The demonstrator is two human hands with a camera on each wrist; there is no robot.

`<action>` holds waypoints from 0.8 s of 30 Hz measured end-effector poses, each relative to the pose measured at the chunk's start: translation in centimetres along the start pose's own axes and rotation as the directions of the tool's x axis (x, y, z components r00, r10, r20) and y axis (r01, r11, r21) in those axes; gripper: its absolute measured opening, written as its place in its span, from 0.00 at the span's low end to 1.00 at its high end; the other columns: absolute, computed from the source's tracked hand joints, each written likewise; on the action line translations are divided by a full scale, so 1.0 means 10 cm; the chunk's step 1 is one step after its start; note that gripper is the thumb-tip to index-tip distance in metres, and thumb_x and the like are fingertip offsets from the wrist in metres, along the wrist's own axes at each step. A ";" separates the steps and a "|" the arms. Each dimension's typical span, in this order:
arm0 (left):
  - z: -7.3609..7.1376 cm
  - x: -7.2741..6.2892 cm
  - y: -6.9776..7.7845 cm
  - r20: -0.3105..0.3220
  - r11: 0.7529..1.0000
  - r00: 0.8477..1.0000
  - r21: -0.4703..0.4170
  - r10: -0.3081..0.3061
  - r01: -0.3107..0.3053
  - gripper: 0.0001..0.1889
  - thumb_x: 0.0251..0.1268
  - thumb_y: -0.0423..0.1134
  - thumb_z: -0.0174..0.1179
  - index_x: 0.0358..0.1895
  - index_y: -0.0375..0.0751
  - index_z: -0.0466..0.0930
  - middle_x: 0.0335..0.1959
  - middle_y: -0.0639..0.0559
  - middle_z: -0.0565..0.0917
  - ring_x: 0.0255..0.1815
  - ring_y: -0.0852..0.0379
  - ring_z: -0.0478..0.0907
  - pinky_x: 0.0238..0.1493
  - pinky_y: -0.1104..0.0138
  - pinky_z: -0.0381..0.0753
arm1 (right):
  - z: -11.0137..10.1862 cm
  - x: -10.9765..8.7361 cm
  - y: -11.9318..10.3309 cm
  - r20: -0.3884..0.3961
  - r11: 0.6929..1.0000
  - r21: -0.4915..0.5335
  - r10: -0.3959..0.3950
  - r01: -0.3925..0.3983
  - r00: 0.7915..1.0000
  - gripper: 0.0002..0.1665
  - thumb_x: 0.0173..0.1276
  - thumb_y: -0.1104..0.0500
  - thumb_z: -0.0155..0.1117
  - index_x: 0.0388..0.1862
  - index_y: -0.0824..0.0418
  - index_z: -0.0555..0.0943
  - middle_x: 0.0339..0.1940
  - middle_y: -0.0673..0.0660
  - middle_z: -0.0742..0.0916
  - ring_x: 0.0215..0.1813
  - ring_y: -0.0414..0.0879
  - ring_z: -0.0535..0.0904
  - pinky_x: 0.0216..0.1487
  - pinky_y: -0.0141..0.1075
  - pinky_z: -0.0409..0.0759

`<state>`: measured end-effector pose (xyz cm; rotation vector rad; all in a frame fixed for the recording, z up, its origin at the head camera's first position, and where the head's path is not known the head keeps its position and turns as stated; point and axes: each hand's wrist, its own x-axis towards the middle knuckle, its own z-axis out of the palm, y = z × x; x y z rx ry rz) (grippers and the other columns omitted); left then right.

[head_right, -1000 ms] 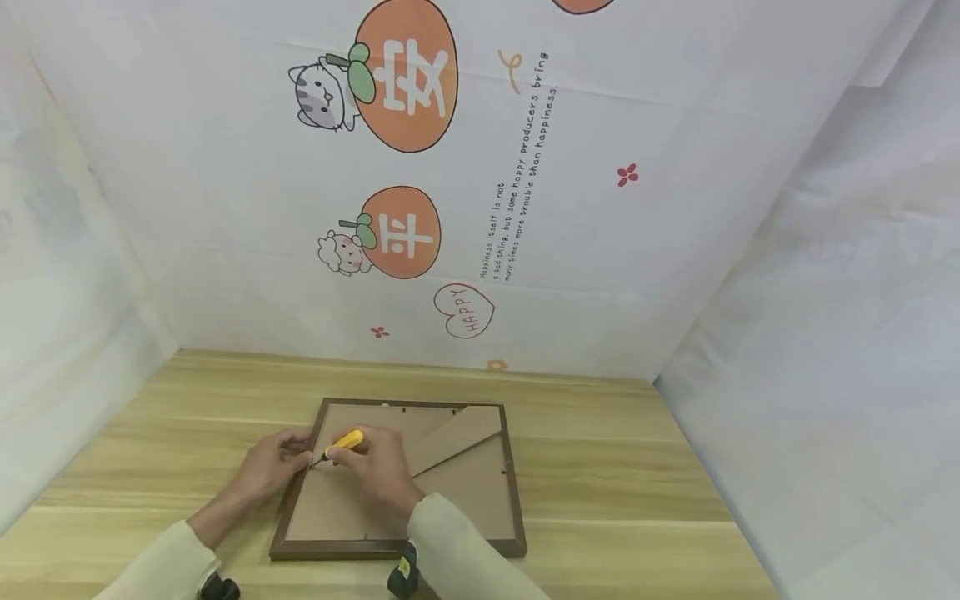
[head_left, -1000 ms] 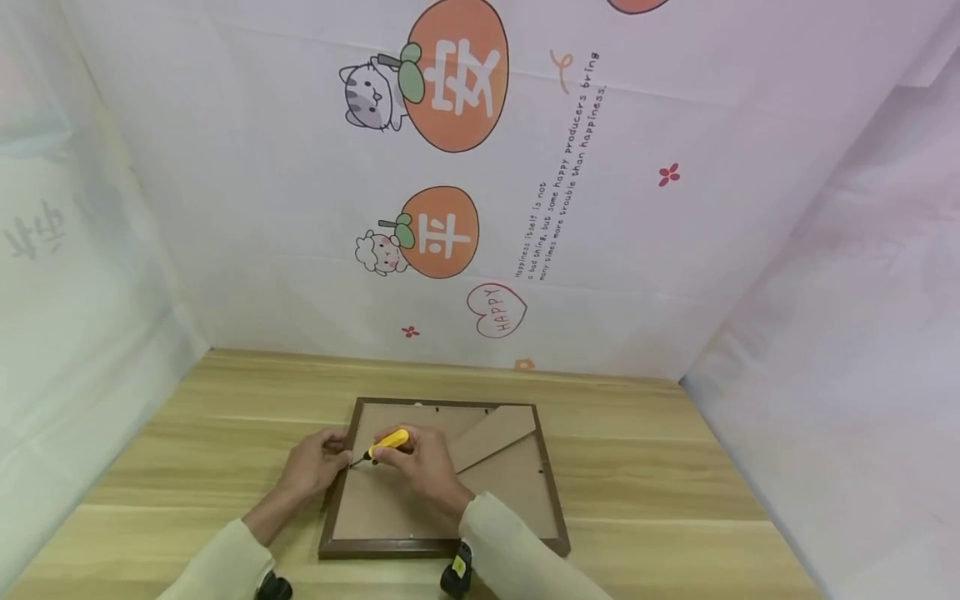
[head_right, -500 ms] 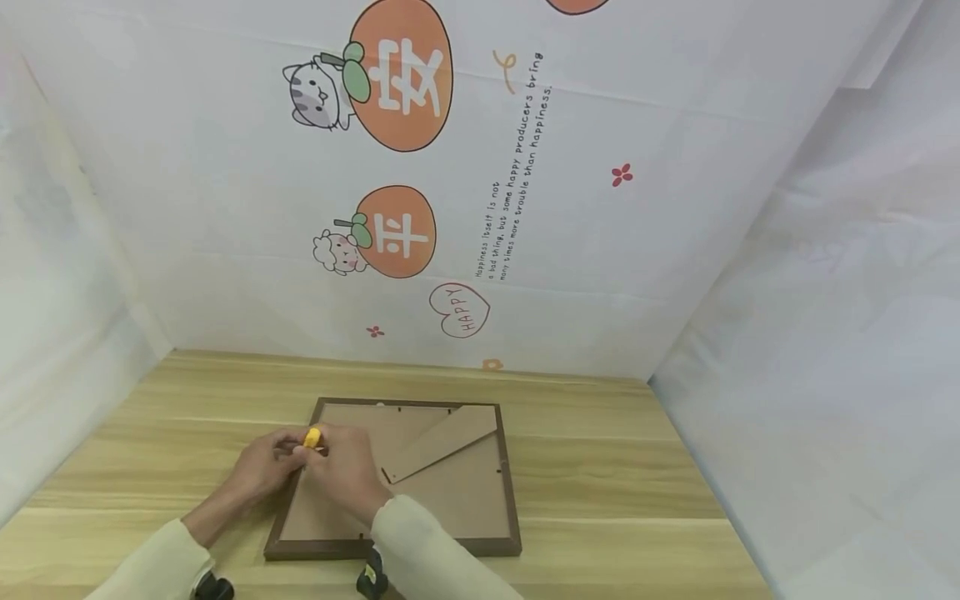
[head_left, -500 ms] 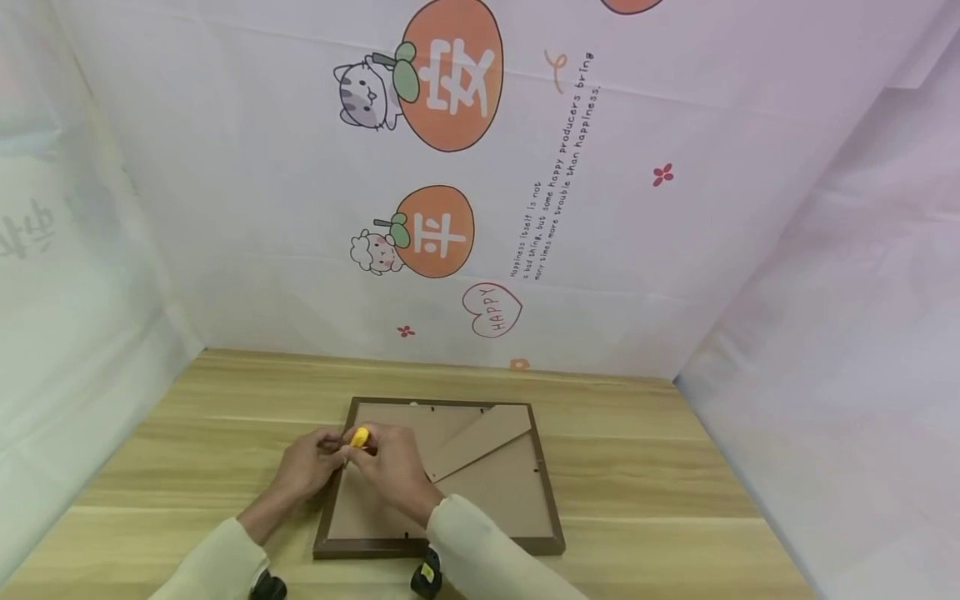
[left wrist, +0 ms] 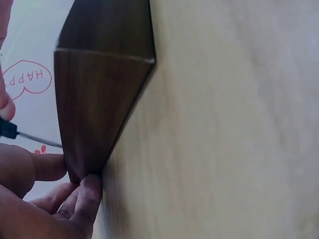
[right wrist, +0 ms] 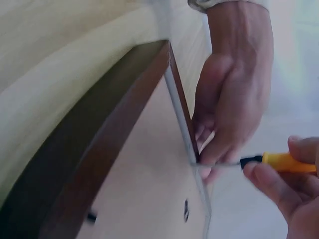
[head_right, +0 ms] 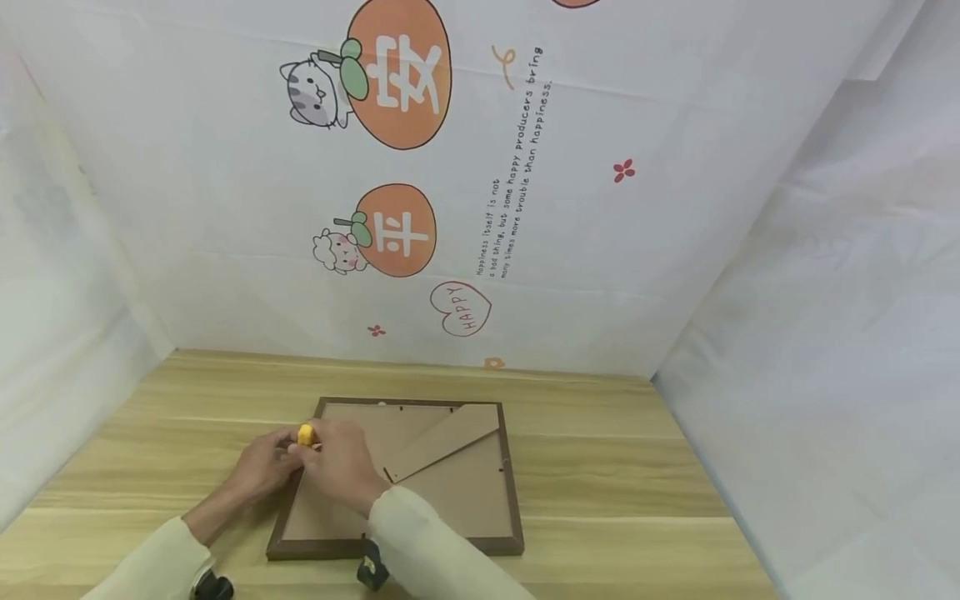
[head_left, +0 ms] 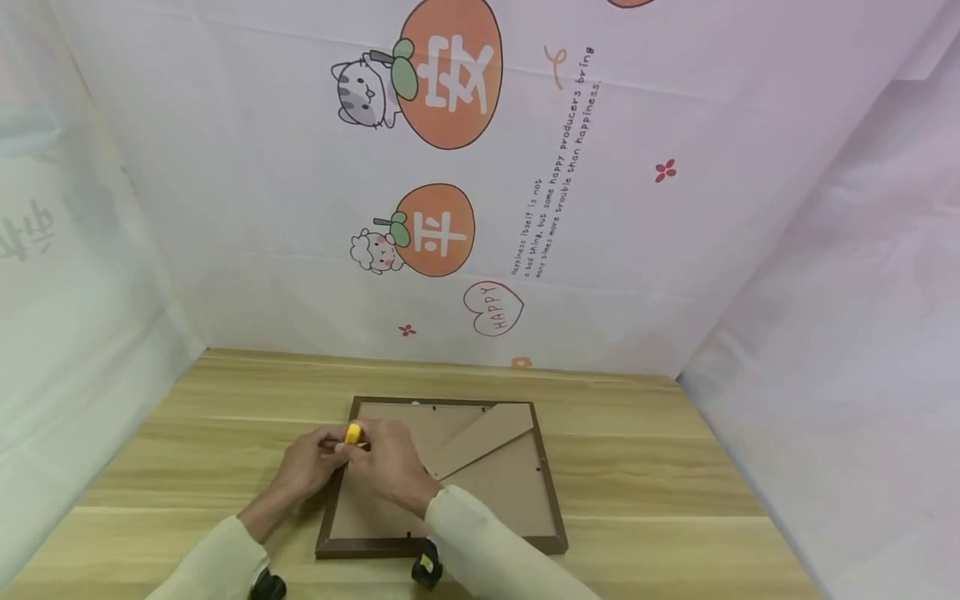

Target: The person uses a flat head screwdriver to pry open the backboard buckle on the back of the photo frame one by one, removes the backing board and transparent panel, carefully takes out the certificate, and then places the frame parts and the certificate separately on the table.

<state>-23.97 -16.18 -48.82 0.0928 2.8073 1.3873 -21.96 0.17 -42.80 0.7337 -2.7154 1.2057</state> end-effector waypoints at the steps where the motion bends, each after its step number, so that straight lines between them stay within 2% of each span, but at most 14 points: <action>1: 0.01 0.01 0.01 0.002 1.000 1.000 -0.008 0.005 -0.005 0.16 0.65 0.31 0.61 0.54 0.29 0.77 0.48 0.35 0.84 0.49 0.38 0.82 0.46 0.55 0.86 | -0.03 0.00 0.06 0.001 0.999 0.051 0.008 -0.008 1.000 0.09 0.69 0.57 0.64 0.44 0.60 0.85 0.39 0.51 0.89 0.36 0.31 0.82 0.33 0.19 0.79; 4: 0.02 0.04 0.02 0.003 1.000 1.000 -0.020 0.017 -0.017 0.19 0.64 0.29 0.61 0.57 0.27 0.75 0.49 0.33 0.83 0.52 0.36 0.81 0.48 0.54 0.86 | -0.10 -0.02 0.29 -0.008 0.976 0.210 0.063 -0.060 0.998 0.12 0.70 0.58 0.63 0.47 0.62 0.84 0.39 0.52 0.89 0.37 0.33 0.82 0.36 0.22 0.82; 7: 0.01 0.04 0.01 0.001 1.000 1.000 -0.020 0.006 -0.006 0.20 0.63 0.28 0.61 0.58 0.26 0.74 0.50 0.32 0.83 0.53 0.35 0.80 0.49 0.53 0.85 | -0.13 -0.05 0.48 0.011 0.928 0.346 0.140 -0.135 0.990 0.11 0.70 0.58 0.63 0.48 0.62 0.84 0.40 0.51 0.88 0.38 0.34 0.83 0.38 0.26 0.84; 10: 0.00 0.02 -0.01 0.008 1.000 1.000 -0.026 -0.015 0.015 0.20 0.64 0.29 0.60 0.59 0.28 0.74 0.51 0.33 0.82 0.54 0.35 0.79 0.50 0.53 0.85 | -0.12 -0.06 0.57 0.036 0.898 0.402 0.179 -0.178 0.983 0.11 0.70 0.58 0.64 0.47 0.60 0.84 0.41 0.50 0.88 0.40 0.36 0.84 0.41 0.30 0.86; 15: 0.00 0.01 -0.01 0.004 0.999 1.000 -0.040 0.001 -0.001 0.20 0.64 0.30 0.61 0.59 0.27 0.74 0.51 0.32 0.82 0.53 0.35 0.80 0.50 0.53 0.85 | -0.09 -0.05 0.55 0.036 0.877 0.451 0.169 -0.167 0.985 0.10 0.69 0.58 0.64 0.46 0.61 0.84 0.41 0.52 0.88 0.41 0.39 0.86 0.45 0.35 0.88; 19: 0.00 0.01 -0.01 0.006 0.999 1.000 -0.042 -0.004 0.005 0.20 0.64 0.30 0.61 0.59 0.27 0.74 0.51 0.32 0.82 0.53 0.35 0.80 0.50 0.53 0.85 | -0.06 -0.03 0.42 0.022 0.907 0.400 0.133 -0.131 0.991 0.10 0.69 0.59 0.64 0.46 0.62 0.84 0.39 0.53 0.89 0.38 0.35 0.85 0.41 0.32 0.87; 22: 0.01 0.00 -0.01 0.007 0.999 1.000 -0.046 -0.011 0.011 0.20 0.64 0.30 0.60 0.59 0.28 0.74 0.51 0.33 0.82 0.53 0.36 0.80 0.49 0.54 0.86 | -0.04 -0.01 0.29 -0.003 0.961 0.267 0.077 -0.074 0.997 0.08 0.69 0.60 0.64 0.44 0.62 0.84 0.37 0.53 0.89 0.34 0.32 0.83 0.34 0.25 0.83; 24: 0.01 0.00 -0.01 0.015 0.998 1.000 -0.060 -0.015 0.015 0.20 0.65 0.30 0.60 0.59 0.28 0.74 0.51 0.33 0.82 0.53 0.36 0.81 0.49 0.54 0.86 | -0.02 0.00 0.21 -0.011 0.984 0.173 0.037 -0.034 0.999 0.09 0.69 0.60 0.64 0.44 0.62 0.84 0.36 0.53 0.89 0.33 0.30 0.81 0.31 0.21 0.80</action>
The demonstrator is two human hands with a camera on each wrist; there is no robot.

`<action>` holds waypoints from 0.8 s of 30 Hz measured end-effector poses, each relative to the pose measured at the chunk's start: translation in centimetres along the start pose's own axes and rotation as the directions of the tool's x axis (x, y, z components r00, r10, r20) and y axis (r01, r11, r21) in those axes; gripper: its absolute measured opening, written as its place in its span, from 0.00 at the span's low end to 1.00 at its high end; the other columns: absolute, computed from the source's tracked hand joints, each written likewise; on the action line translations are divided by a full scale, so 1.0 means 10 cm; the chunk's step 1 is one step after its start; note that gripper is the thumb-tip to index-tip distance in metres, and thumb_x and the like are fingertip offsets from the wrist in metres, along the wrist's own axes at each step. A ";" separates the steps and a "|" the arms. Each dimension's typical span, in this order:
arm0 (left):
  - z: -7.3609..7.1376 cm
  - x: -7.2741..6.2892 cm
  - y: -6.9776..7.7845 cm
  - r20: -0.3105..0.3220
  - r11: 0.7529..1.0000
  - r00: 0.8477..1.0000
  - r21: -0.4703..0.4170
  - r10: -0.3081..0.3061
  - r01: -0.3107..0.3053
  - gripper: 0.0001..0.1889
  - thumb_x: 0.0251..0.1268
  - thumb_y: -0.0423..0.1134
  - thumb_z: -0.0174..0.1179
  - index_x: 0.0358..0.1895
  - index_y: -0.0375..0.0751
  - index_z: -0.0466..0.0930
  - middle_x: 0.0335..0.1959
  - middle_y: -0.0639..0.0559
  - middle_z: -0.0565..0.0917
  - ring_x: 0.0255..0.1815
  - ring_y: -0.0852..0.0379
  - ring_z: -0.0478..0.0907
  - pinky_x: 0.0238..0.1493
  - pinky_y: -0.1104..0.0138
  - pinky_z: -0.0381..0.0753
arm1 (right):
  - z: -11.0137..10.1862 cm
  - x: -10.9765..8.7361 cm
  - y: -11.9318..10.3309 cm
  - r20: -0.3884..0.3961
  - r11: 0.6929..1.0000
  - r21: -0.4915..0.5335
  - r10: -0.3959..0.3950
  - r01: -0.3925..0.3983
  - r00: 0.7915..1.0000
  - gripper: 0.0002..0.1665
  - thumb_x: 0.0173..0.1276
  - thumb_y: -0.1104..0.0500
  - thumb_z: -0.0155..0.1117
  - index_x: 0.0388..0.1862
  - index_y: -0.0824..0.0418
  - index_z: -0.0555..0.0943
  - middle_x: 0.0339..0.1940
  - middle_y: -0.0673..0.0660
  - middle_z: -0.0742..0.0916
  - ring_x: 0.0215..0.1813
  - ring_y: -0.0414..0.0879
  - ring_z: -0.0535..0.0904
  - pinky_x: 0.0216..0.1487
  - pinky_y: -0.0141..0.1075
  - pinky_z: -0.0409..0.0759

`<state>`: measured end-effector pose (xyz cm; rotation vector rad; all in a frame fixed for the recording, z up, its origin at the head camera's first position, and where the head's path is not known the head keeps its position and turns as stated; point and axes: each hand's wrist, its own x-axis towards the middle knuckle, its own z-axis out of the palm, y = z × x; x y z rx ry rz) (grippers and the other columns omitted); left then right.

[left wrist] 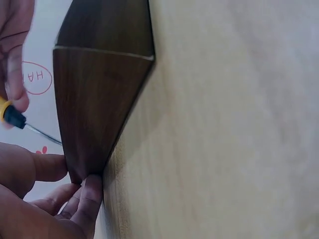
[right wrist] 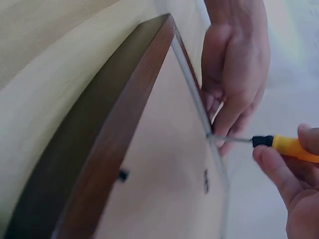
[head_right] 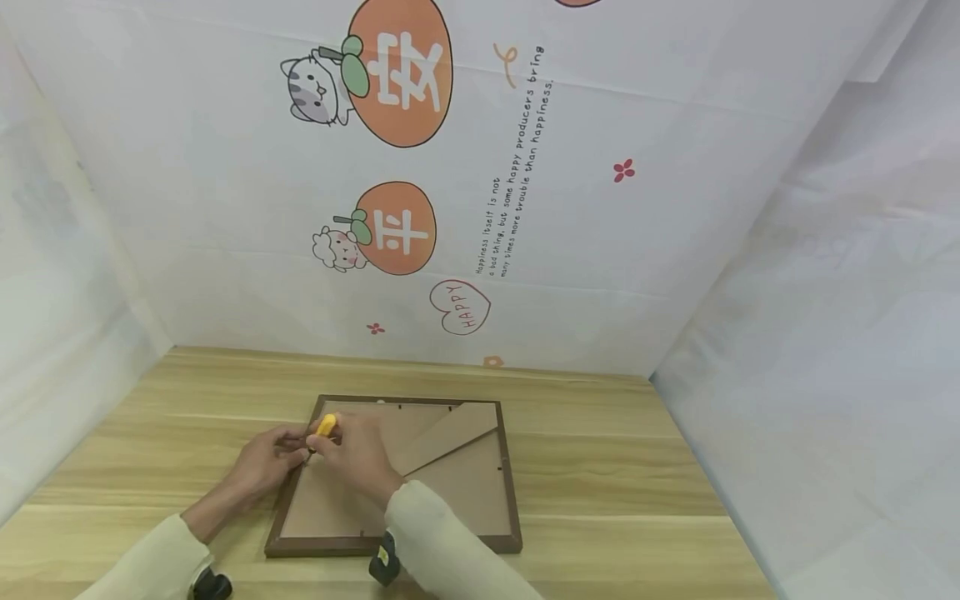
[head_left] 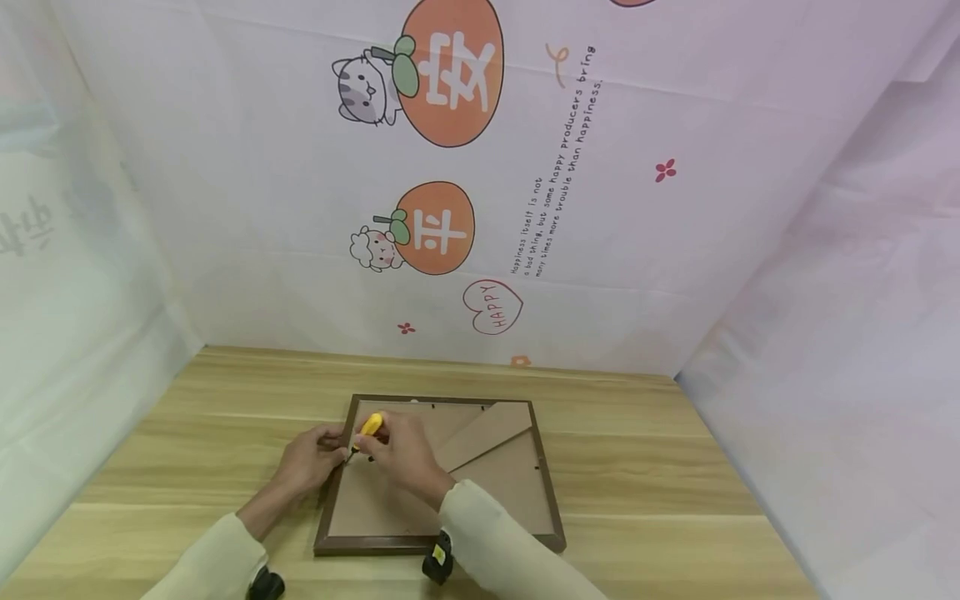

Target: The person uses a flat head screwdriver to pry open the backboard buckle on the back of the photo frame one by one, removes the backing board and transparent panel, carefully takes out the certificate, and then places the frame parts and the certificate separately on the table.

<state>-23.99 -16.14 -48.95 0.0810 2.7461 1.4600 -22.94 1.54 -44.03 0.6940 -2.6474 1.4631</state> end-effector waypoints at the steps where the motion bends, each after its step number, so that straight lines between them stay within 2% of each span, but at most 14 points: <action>1: 0.00 0.00 0.00 0.005 1.000 1.000 -0.005 -0.002 0.002 0.20 0.65 0.30 0.60 0.59 0.28 0.74 0.51 0.34 0.82 0.53 0.36 0.81 0.48 0.55 0.86 | 0.02 0.00 -0.04 0.003 0.999 -0.047 -0.018 0.019 1.000 0.09 0.69 0.59 0.65 0.44 0.63 0.84 0.36 0.52 0.89 0.32 0.30 0.80 0.31 0.19 0.79; 4: -0.01 0.00 0.00 0.015 1.000 1.000 -0.014 -0.010 0.010 0.19 0.66 0.30 0.59 0.59 0.28 0.74 0.51 0.34 0.82 0.54 0.36 0.81 0.47 0.55 0.86 | 0.04 0.01 -0.12 0.021 0.992 -0.120 -0.041 0.043 0.999 0.10 0.69 0.58 0.64 0.45 0.63 0.84 0.36 0.52 0.89 0.32 0.30 0.79 0.31 0.18 0.77; 6: -0.01 0.00 0.00 0.016 1.000 1.000 -0.013 -0.013 0.013 0.19 0.66 0.30 0.59 0.59 0.29 0.74 0.51 0.34 0.82 0.54 0.36 0.80 0.48 0.55 0.86 | 0.03 0.00 -0.11 0.028 0.994 -0.107 -0.021 0.023 0.999 0.09 0.70 0.58 0.63 0.44 0.61 0.83 0.35 0.50 0.88 0.32 0.31 0.78 0.31 0.19 0.77; 10: -0.02 0.02 0.00 0.022 1.000 1.000 0.011 -0.015 0.015 0.21 0.66 0.31 0.60 0.60 0.28 0.73 0.52 0.34 0.82 0.54 0.37 0.80 0.50 0.54 0.85 | -0.05 -0.03 0.04 0.020 1.000 0.017 0.022 -0.023 1.000 0.10 0.71 0.58 0.63 0.47 0.62 0.82 0.37 0.50 0.87 0.34 0.33 0.80 0.33 0.21 0.79; 14: -0.04 0.06 0.01 0.051 0.998 0.999 0.058 -0.018 0.015 0.21 0.66 0.31 0.60 0.60 0.27 0.73 0.50 0.35 0.82 0.51 0.40 0.80 0.49 0.54 0.85 | -0.18 -0.10 0.25 -0.018 0.990 0.129 0.054 -0.051 0.998 0.14 0.70 0.57 0.63 0.49 0.64 0.83 0.41 0.51 0.87 0.38 0.34 0.82 0.37 0.24 0.82; 17: -0.09 0.08 0.04 0.074 0.996 0.997 0.084 -0.016 0.010 0.20 0.67 0.31 0.58 0.59 0.26 0.73 0.49 0.35 0.82 0.49 0.42 0.81 0.48 0.55 0.85 | -0.28 -0.16 0.36 -0.037 0.968 0.230 0.115 -0.104 0.993 0.16 0.71 0.56 0.63 0.51 0.65 0.82 0.44 0.53 0.86 0.42 0.37 0.84 0.43 0.30 0.86; 20: -0.13 0.11 0.07 0.095 0.996 0.995 0.092 -0.012 0.003 0.18 0.69 0.31 0.56 0.58 0.25 0.72 0.49 0.34 0.81 0.49 0.42 0.80 0.46 0.56 0.86 | -0.38 -0.22 0.44 -0.037 0.925 0.350 0.170 -0.147 0.985 0.17 0.71 0.58 0.62 0.53 0.68 0.79 0.46 0.57 0.85 0.46 0.43 0.86 0.49 0.39 0.87; 24: -0.16 0.20 0.13 0.103 0.994 0.995 0.111 0.013 -0.024 0.19 0.69 0.32 0.56 0.58 0.23 0.70 0.51 0.30 0.80 0.49 0.39 0.80 0.47 0.54 0.86 | -0.47 -0.30 0.51 -0.041 0.898 0.407 0.199 -0.166 0.979 0.18 0.71 0.59 0.62 0.54 0.71 0.77 0.48 0.60 0.84 0.47 0.49 0.86 0.51 0.43 0.87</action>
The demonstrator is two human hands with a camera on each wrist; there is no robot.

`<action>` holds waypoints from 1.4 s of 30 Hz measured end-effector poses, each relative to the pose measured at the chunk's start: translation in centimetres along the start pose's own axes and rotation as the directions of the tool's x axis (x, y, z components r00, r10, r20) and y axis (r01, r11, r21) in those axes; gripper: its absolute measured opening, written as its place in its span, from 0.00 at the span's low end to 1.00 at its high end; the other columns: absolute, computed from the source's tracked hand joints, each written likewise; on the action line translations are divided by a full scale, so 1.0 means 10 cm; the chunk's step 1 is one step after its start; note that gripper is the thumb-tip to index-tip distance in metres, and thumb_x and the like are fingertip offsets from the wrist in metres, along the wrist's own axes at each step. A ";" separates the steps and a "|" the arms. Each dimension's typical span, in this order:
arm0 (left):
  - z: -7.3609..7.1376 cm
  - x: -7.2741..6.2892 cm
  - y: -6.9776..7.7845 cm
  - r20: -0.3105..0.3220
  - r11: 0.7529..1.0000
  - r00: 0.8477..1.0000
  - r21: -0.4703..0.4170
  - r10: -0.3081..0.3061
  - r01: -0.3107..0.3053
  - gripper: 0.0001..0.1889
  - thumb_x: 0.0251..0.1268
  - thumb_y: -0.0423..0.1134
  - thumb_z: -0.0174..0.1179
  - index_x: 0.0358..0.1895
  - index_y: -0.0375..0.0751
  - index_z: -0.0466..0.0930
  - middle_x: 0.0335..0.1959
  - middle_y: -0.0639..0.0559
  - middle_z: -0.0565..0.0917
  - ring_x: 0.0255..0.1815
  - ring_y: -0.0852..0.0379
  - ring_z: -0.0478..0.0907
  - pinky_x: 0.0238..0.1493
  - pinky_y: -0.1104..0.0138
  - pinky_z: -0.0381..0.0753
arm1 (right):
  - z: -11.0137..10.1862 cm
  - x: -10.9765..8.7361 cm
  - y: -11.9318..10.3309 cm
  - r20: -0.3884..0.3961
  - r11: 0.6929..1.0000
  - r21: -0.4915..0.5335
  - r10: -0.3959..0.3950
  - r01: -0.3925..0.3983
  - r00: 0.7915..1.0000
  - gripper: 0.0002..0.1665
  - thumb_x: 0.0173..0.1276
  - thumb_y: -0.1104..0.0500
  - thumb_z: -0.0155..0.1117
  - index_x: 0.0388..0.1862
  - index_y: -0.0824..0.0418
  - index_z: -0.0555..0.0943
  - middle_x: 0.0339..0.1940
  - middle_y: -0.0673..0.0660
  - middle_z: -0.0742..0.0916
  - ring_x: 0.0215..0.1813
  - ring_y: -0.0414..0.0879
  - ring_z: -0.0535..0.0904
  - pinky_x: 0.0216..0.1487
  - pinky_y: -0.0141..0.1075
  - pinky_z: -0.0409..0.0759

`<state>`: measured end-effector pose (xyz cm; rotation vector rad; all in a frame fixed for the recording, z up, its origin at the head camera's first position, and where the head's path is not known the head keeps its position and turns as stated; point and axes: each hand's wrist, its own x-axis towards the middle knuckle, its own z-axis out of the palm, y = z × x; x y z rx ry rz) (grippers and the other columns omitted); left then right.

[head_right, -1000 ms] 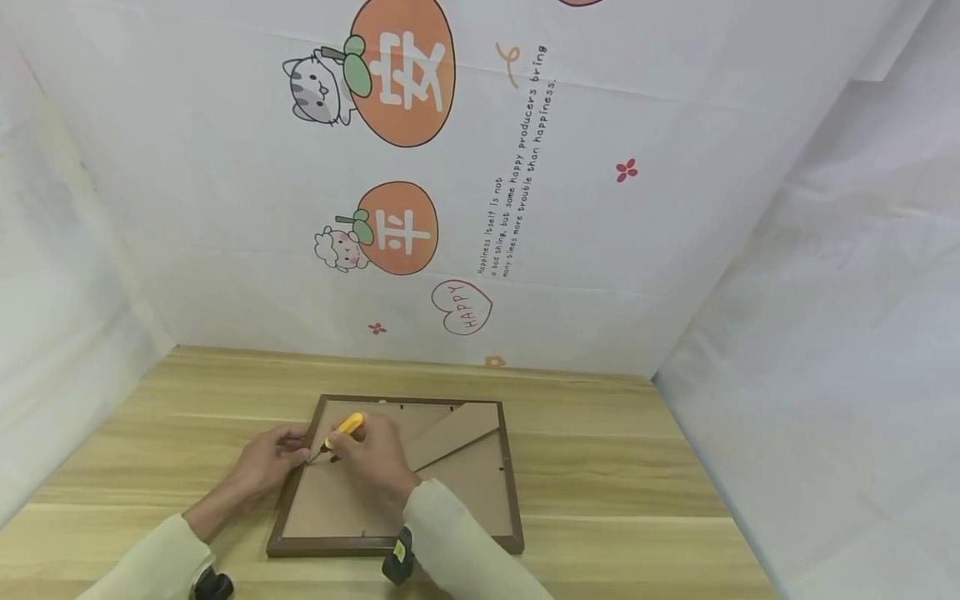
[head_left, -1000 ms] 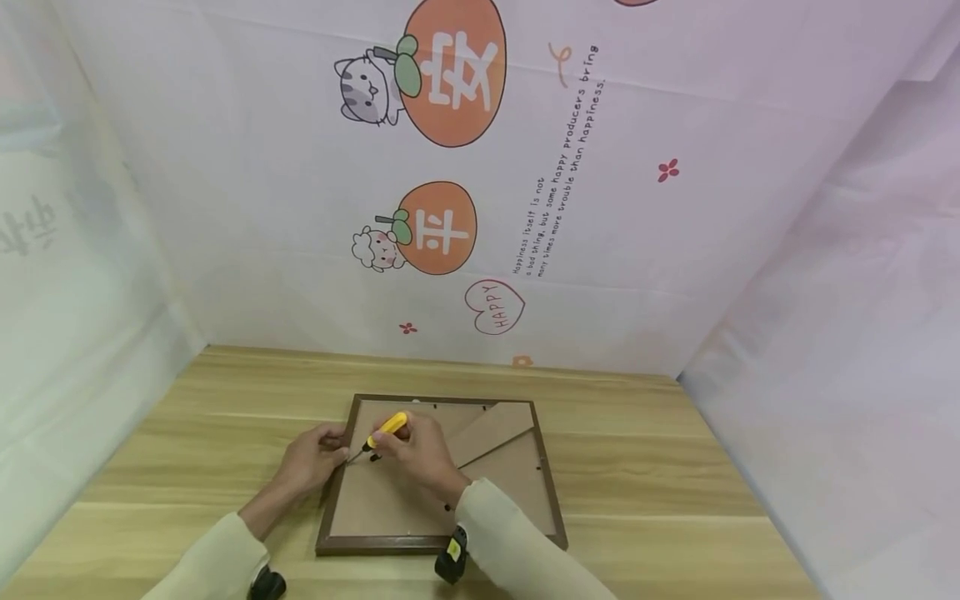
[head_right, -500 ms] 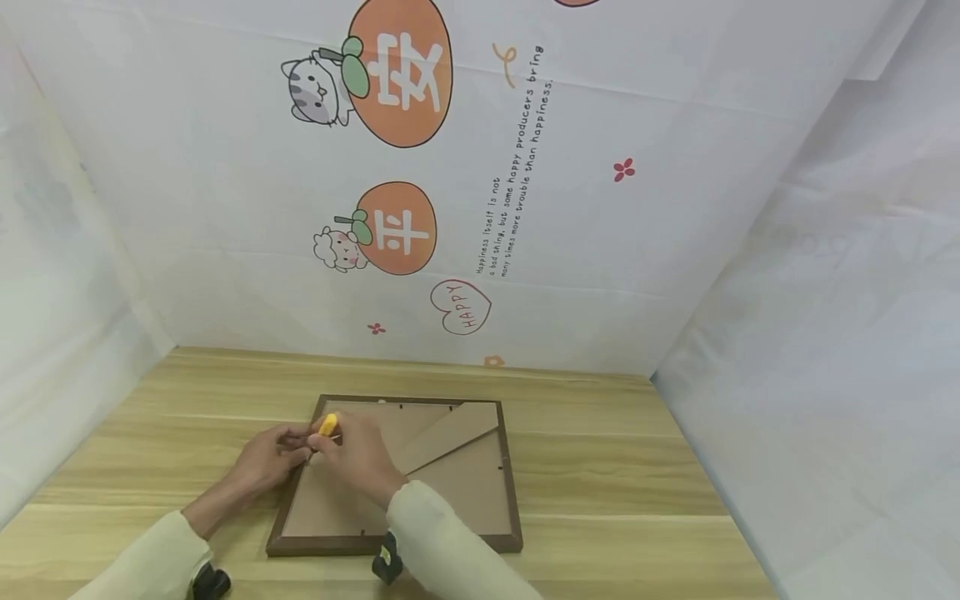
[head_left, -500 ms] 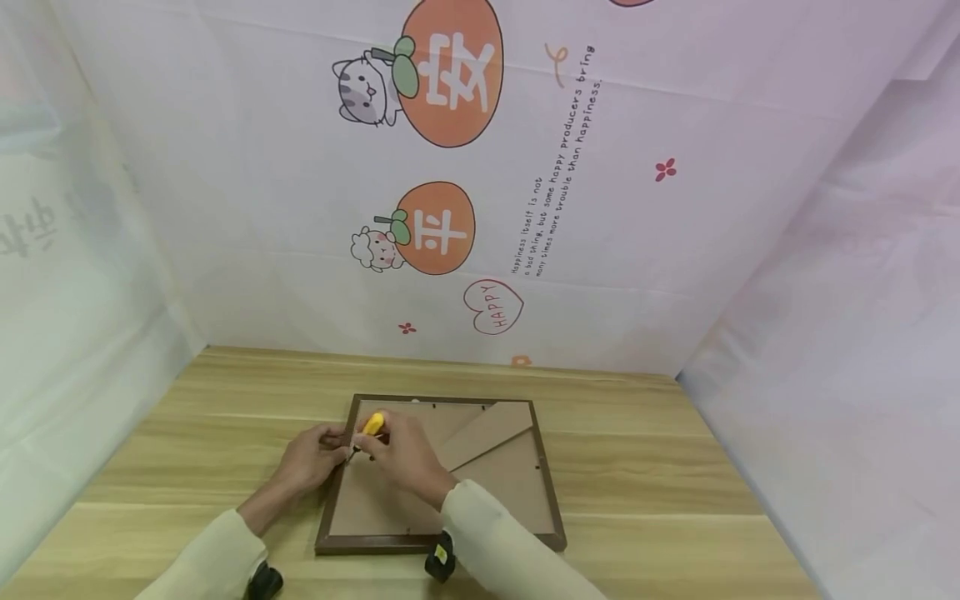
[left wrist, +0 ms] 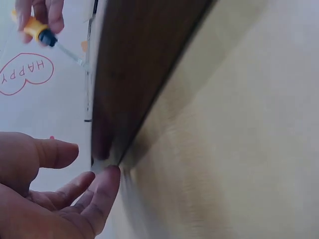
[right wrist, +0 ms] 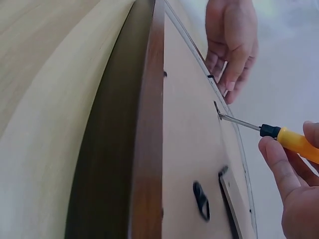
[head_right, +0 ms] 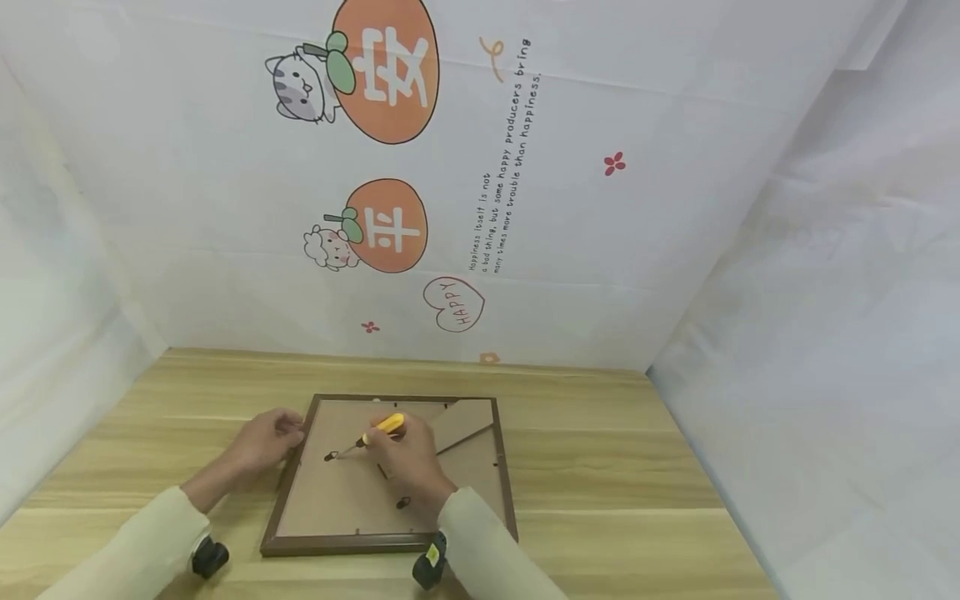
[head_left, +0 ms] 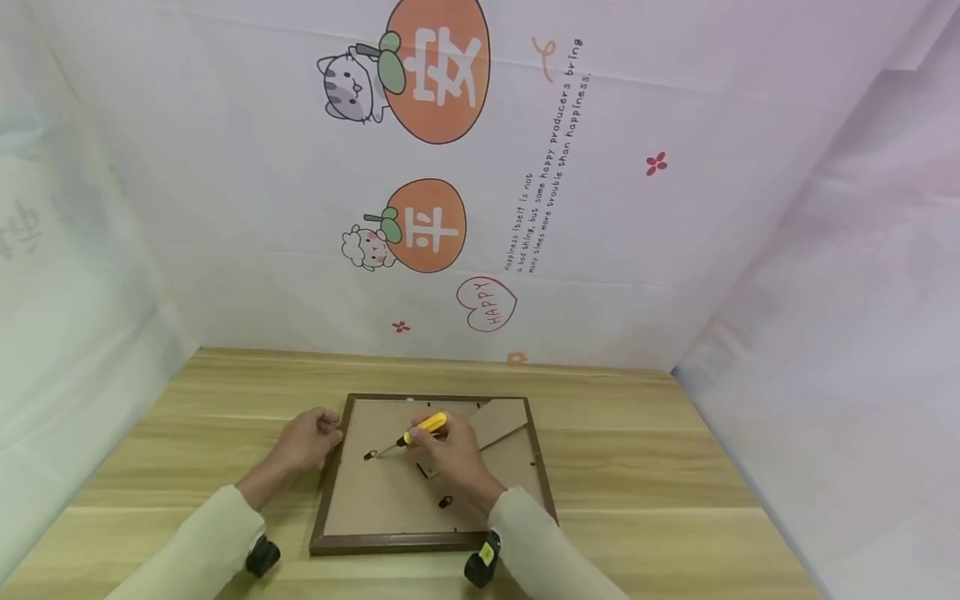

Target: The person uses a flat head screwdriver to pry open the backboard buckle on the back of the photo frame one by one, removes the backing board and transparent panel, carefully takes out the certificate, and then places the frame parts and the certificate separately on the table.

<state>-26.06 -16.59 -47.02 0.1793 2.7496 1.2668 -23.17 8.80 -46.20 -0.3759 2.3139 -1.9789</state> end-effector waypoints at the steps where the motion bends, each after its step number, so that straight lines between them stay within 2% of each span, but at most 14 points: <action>1: -0.01 0.03 0.02 -0.001 1.000 1.000 0.013 0.003 -0.003 0.20 0.69 0.33 0.56 0.59 0.23 0.70 0.52 0.29 0.79 0.50 0.37 0.80 0.48 0.53 0.85 | -0.03 -0.01 0.00 -0.002 1.000 -0.004 0.001 -0.001 1.000 0.18 0.71 0.60 0.62 0.54 0.71 0.77 0.48 0.61 0.84 0.47 0.50 0.86 0.51 0.44 0.87; 4: -0.02 0.15 0.08 -0.001 0.999 1.000 0.050 0.003 -0.003 0.22 0.69 0.34 0.56 0.61 0.24 0.68 0.57 0.27 0.76 0.55 0.33 0.77 0.53 0.49 0.83 | -0.10 -0.03 0.02 -0.025 0.999 -0.043 -0.007 0.005 1.000 0.16 0.71 0.59 0.62 0.52 0.69 0.79 0.47 0.62 0.86 0.46 0.51 0.87 0.49 0.43 0.87; 6: -0.03 0.23 0.13 -0.005 0.993 1.000 0.117 0.026 -0.025 0.24 0.69 0.35 0.57 0.62 0.24 0.68 0.59 0.26 0.75 0.58 0.31 0.75 0.54 0.47 0.82 | -0.14 -0.03 0.02 -0.042 0.999 -0.053 0.001 -0.003 0.999 0.15 0.71 0.59 0.62 0.51 0.67 0.80 0.46 0.61 0.86 0.45 0.50 0.87 0.48 0.42 0.87; 11: 0.00 0.39 0.24 -0.005 0.957 0.993 0.270 0.114 -0.109 0.22 0.65 0.34 0.59 0.58 0.23 0.73 0.56 0.27 0.78 0.56 0.32 0.76 0.54 0.45 0.81 | -0.22 -0.07 0.03 -0.069 0.998 -0.040 0.049 -0.052 0.996 0.16 0.70 0.58 0.64 0.51 0.66 0.81 0.46 0.57 0.86 0.45 0.44 0.86 0.49 0.39 0.87; 14: 0.04 0.47 0.27 0.011 0.942 0.988 0.302 0.151 -0.148 0.21 0.63 0.33 0.58 0.58 0.25 0.74 0.57 0.30 0.79 0.58 0.32 0.76 0.57 0.44 0.79 | -0.27 -0.10 0.04 -0.072 0.998 -0.044 0.052 -0.055 0.996 0.17 0.70 0.57 0.64 0.51 0.66 0.80 0.47 0.56 0.86 0.45 0.44 0.85 0.50 0.37 0.86; 17: 0.08 0.55 0.28 0.046 0.901 0.972 0.367 0.231 -0.231 0.21 0.63 0.33 0.58 0.58 0.27 0.76 0.56 0.31 0.80 0.58 0.33 0.76 0.57 0.44 0.78 | -0.31 -0.13 0.05 -0.075 0.998 -0.028 0.050 -0.052 0.996 0.16 0.70 0.57 0.64 0.51 0.66 0.80 0.46 0.57 0.86 0.45 0.46 0.86 0.50 0.37 0.86; 21: 0.11 0.66 0.29 0.113 0.846 0.936 0.401 0.334 -0.350 0.16 0.64 0.33 0.60 0.53 0.30 0.80 0.52 0.35 0.83 0.54 0.36 0.80 0.56 0.46 0.80 | -0.36 -0.16 0.05 -0.072 0.998 0.033 0.060 -0.058 0.996 0.16 0.70 0.59 0.64 0.51 0.68 0.79 0.46 0.59 0.86 0.46 0.50 0.87 0.53 0.44 0.86; 24: 0.11 0.73 0.31 0.151 0.828 0.914 0.387 0.376 -0.405 0.12 0.63 0.32 0.61 0.48 0.31 0.82 0.46 0.38 0.85 0.49 0.39 0.82 0.53 0.48 0.82 | -0.39 -0.18 0.06 -0.060 0.995 0.076 0.071 -0.067 0.996 0.17 0.70 0.60 0.64 0.52 0.71 0.78 0.46 0.61 0.85 0.45 0.50 0.87 0.54 0.49 0.85; 26: 0.12 0.76 0.31 0.161 0.819 0.906 0.387 0.392 -0.424 0.10 0.64 0.32 0.61 0.46 0.32 0.83 0.43 0.39 0.86 0.46 0.41 0.83 0.50 0.49 0.83 | -0.40 -0.19 0.07 -0.055 0.992 0.096 0.082 -0.077 0.995 0.18 0.70 0.60 0.64 0.53 0.72 0.78 0.46 0.61 0.85 0.45 0.48 0.87 0.55 0.50 0.84; 29: 0.13 0.80 0.30 0.158 0.811 0.902 0.395 0.402 -0.431 0.08 0.63 0.32 0.62 0.43 0.34 0.84 0.40 0.42 0.86 0.42 0.45 0.83 0.46 0.51 0.83 | -0.41 -0.21 0.07 -0.052 0.992 0.097 0.082 -0.077 0.995 0.17 0.70 0.60 0.64 0.52 0.71 0.78 0.46 0.61 0.85 0.45 0.47 0.86 0.55 0.49 0.84; 34: 0.15 0.82 0.29 0.131 0.826 0.913 0.392 0.386 -0.405 0.05 0.62 0.30 0.63 0.40 0.35 0.83 0.38 0.43 0.86 0.42 0.45 0.83 0.47 0.52 0.84 | -0.42 -0.24 0.05 -0.060 0.995 0.073 0.078 -0.073 0.995 0.16 0.70 0.58 0.64 0.51 0.68 0.79 0.46 0.60 0.85 0.45 0.47 0.86 0.54 0.47 0.85; 36: 0.16 0.83 0.29 0.121 0.838 0.924 0.390 0.363 -0.380 0.05 0.63 0.30 0.63 0.40 0.36 0.83 0.39 0.43 0.86 0.42 0.45 0.82 0.47 0.52 0.84 | -0.42 -0.25 0.05 -0.062 0.995 0.066 0.079 -0.075 0.995 0.17 0.70 0.58 0.64 0.51 0.69 0.79 0.46 0.60 0.86 0.46 0.47 0.86 0.54 0.47 0.85; 39: 0.17 0.83 0.30 0.113 0.841 0.932 0.403 0.346 -0.361 0.04 0.64 0.30 0.63 0.40 0.36 0.83 0.38 0.44 0.86 0.41 0.46 0.82 0.46 0.53 0.84 | -0.43 -0.26 0.05 -0.060 0.995 0.066 0.083 -0.079 0.995 0.18 0.70 0.58 0.64 0.52 0.69 0.79 0.47 0.60 0.86 0.46 0.47 0.86 0.55 0.47 0.85; 42: 0.18 0.85 0.31 0.107 0.840 0.933 0.409 0.345 -0.357 0.03 0.64 0.31 0.63 0.39 0.36 0.84 0.37 0.45 0.86 0.39 0.49 0.82 0.43 0.55 0.85 | -0.45 -0.27 0.05 -0.062 0.994 0.074 0.085 -0.080 0.994 0.18 0.70 0.57 0.64 0.52 0.68 0.79 0.47 0.59 0.85 0.47 0.47 0.86 0.54 0.46 0.85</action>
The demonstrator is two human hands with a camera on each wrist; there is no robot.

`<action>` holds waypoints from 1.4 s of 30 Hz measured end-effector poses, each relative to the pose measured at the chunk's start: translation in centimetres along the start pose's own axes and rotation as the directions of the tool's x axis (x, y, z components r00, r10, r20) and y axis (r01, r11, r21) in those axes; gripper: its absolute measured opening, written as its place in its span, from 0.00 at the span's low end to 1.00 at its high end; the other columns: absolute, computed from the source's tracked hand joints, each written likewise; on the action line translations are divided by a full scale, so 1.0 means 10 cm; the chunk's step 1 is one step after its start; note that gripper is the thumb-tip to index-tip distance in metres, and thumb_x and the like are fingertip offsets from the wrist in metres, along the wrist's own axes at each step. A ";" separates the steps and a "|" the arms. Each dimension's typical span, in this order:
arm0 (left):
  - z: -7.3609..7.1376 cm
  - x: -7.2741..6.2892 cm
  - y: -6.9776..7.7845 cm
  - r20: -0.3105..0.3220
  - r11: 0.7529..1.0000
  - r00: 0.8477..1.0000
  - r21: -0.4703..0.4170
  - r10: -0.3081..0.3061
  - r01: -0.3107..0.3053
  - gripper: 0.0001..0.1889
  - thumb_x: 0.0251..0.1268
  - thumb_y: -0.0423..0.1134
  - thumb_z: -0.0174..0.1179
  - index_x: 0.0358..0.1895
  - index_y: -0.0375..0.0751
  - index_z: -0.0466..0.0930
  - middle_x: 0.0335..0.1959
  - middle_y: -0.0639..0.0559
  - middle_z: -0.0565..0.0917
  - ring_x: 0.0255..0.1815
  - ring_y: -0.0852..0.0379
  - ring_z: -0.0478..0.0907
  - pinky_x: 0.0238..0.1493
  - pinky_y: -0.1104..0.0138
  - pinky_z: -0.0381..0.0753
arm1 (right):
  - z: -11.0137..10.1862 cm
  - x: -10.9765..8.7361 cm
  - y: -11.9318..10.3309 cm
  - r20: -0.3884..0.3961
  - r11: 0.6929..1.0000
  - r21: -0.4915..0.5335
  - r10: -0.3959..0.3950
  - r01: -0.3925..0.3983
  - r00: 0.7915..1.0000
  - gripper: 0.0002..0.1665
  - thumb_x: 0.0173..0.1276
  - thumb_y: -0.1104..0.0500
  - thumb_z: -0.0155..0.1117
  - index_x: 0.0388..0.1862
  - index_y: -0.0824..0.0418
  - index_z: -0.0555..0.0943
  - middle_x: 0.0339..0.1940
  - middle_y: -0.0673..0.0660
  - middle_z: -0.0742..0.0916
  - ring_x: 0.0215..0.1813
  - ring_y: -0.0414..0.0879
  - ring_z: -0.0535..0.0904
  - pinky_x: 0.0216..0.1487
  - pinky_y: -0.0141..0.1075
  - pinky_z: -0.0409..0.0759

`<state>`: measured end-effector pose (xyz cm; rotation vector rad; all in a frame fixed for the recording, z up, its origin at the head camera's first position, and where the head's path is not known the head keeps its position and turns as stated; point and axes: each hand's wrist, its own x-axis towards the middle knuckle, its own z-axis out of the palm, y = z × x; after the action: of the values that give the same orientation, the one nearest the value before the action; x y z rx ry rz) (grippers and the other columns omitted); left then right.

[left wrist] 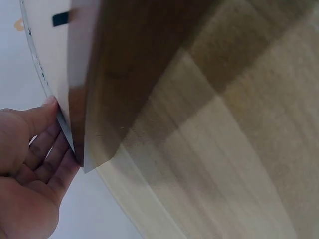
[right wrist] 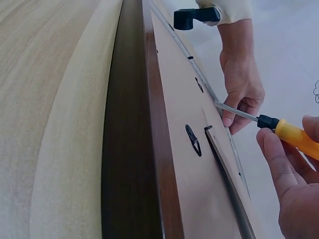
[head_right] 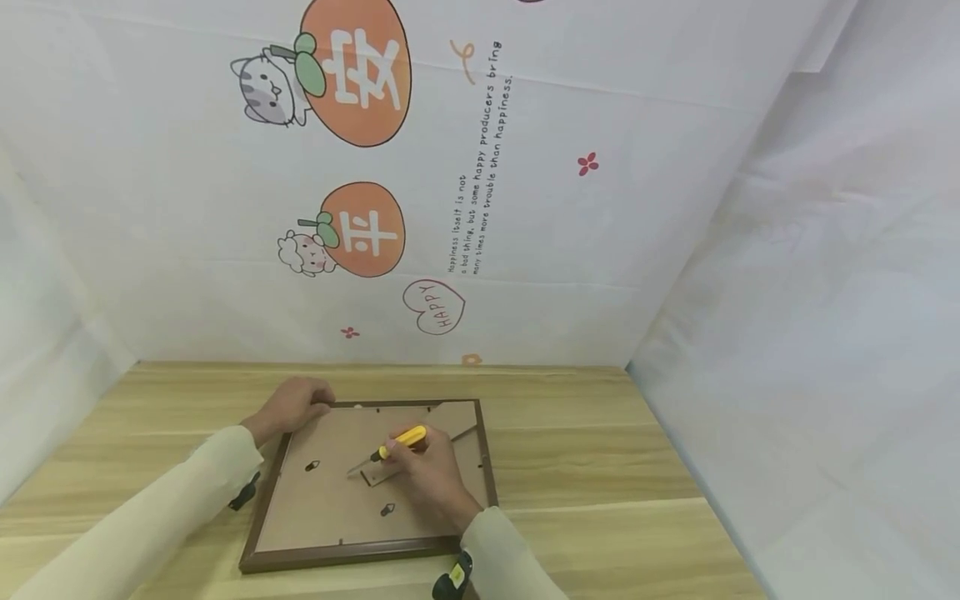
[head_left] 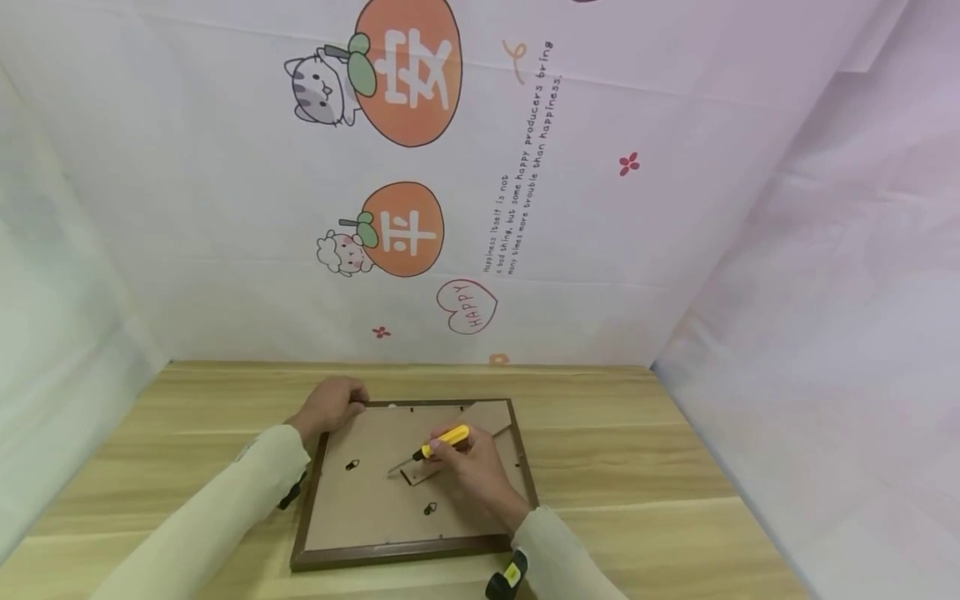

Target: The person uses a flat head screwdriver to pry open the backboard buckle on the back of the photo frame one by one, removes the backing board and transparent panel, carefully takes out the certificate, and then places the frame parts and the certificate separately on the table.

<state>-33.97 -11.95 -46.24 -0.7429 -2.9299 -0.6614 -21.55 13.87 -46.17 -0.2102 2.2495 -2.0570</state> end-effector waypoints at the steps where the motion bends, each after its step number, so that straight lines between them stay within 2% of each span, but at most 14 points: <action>1: 0.00 0.00 0.00 -0.004 1.000 1.000 0.000 -0.001 0.001 0.03 0.64 0.31 0.63 0.38 0.37 0.84 0.36 0.45 0.86 0.38 0.49 0.82 0.42 0.56 0.85 | 0.00 0.00 0.00 0.000 1.000 0.004 0.000 0.000 1.000 0.17 0.70 0.57 0.64 0.52 0.68 0.79 0.47 0.59 0.85 0.47 0.47 0.86 0.54 0.46 0.85; 7: -0.01 -0.04 -0.05 -0.012 1.000 1.000 -0.009 0.012 -0.012 0.02 0.64 0.32 0.63 0.37 0.37 0.84 0.35 0.46 0.86 0.37 0.50 0.82 0.43 0.55 0.85 | 0.00 -0.02 -0.01 0.002 1.000 0.017 -0.007 0.007 1.000 0.18 0.70 0.58 0.63 0.52 0.70 0.78 0.47 0.60 0.85 0.47 0.47 0.86 0.54 0.46 0.85; 10: -0.02 -0.08 -0.08 -0.019 0.999 0.999 -0.012 0.038 -0.038 0.03 0.64 0.32 0.63 0.37 0.37 0.84 0.35 0.46 0.86 0.37 0.49 0.82 0.43 0.54 0.85 | -0.01 -0.02 -0.02 0.006 1.000 0.023 -0.015 0.015 1.000 0.19 0.70 0.59 0.63 0.53 0.72 0.77 0.47 0.61 0.85 0.47 0.46 0.85 0.55 0.48 0.84; 15: -0.03 -0.19 -0.13 -0.064 0.997 0.995 -0.015 0.078 -0.079 0.03 0.61 0.32 0.65 0.35 0.36 0.84 0.32 0.48 0.86 0.34 0.51 0.81 0.41 0.54 0.84 | -0.04 -0.04 -0.03 0.000 1.000 0.008 -0.017 0.017 1.000 0.20 0.70 0.59 0.63 0.53 0.72 0.77 0.48 0.61 0.85 0.47 0.47 0.86 0.55 0.47 0.85; 17: -0.04 -0.25 -0.13 -0.072 0.997 0.994 -0.007 0.077 -0.077 0.03 0.60 0.32 0.66 0.35 0.36 0.84 0.32 0.49 0.86 0.34 0.51 0.82 0.41 0.54 0.84 | -0.06 -0.05 -0.03 -0.005 1.000 0.000 -0.010 0.010 1.000 0.19 0.70 0.59 0.63 0.53 0.72 0.77 0.48 0.61 0.85 0.47 0.48 0.86 0.55 0.46 0.85; 25: -0.05 -0.46 -0.07 -0.070 1.000 0.997 -0.008 0.017 -0.017 0.03 0.59 0.33 0.67 0.33 0.37 0.84 0.30 0.50 0.86 0.33 0.53 0.82 0.38 0.57 0.85 | -0.11 -0.06 -0.03 0.005 1.000 -0.001 -0.028 0.028 1.000 0.20 0.70 0.59 0.63 0.54 0.72 0.76 0.49 0.63 0.85 0.47 0.47 0.86 0.55 0.47 0.85; 32: -0.03 -0.65 -0.01 -0.053 0.995 0.994 -0.041 -0.094 0.092 0.02 0.56 0.33 0.68 0.32 0.42 0.86 0.30 0.53 0.86 0.31 0.58 0.80 0.36 0.61 0.84 | -0.14 -0.07 -0.03 -0.008 0.999 0.026 -0.036 0.036 0.999 0.19 0.69 0.60 0.64 0.53 0.72 0.77 0.47 0.63 0.85 0.46 0.49 0.87 0.53 0.48 0.85; 42: -0.03 -0.92 0.13 -0.067 0.989 0.990 -0.082 -0.126 0.120 0.04 0.53 0.33 0.69 0.32 0.40 0.87 0.28 0.52 0.87 0.29 0.59 0.81 0.32 0.65 0.84 | -0.15 -0.09 -0.02 0.007 0.998 0.043 -0.056 0.056 0.998 0.20 0.71 0.60 0.62 0.54 0.74 0.75 0.50 0.68 0.84 0.47 0.48 0.86 0.55 0.49 0.84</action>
<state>-25.22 -15.16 -46.83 -0.5347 -2.9166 -0.7986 -20.91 15.50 -45.88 -0.2817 2.2175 -2.1250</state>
